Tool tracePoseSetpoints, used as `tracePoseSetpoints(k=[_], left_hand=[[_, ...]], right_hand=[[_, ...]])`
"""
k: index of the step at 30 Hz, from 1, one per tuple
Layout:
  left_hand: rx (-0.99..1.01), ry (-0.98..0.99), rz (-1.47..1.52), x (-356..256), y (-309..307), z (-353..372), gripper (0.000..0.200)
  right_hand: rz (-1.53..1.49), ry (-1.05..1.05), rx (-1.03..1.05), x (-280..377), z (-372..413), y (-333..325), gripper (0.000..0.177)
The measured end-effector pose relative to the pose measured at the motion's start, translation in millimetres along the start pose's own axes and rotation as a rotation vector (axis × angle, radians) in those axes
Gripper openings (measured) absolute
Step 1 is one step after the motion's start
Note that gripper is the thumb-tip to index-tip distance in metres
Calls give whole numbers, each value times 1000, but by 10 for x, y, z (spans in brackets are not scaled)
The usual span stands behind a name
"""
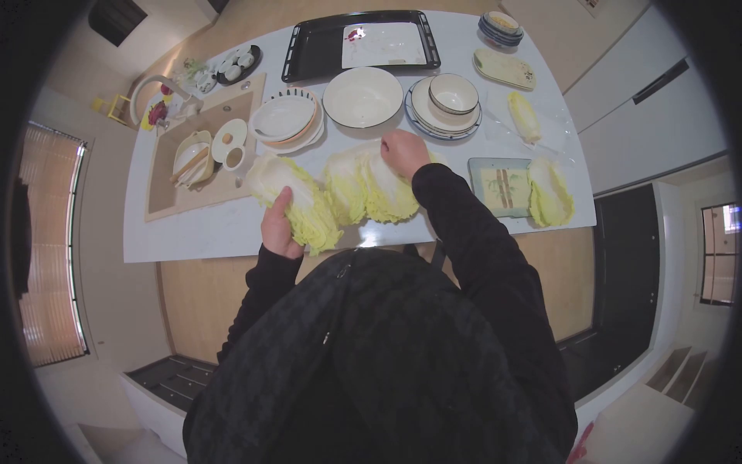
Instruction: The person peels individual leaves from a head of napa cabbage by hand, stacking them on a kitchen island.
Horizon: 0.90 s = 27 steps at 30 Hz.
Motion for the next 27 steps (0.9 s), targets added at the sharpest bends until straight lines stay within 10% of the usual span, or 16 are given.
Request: tracePoseSetpoints(k=[27], left_hand=[[8,-35,-37,-16,103,49,45]], right_hand=[[-80,79,121,-117,46,-363,21]])
Point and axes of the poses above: each hand's wrist, its own z-axis away from the middle knuckle, its own y-axis out of the palm, x = y × z, the point moved 8 cm from there along -z, towards the middle knuckle, and after that the axes turned 9 degrees about x, right-handed, at the moved point
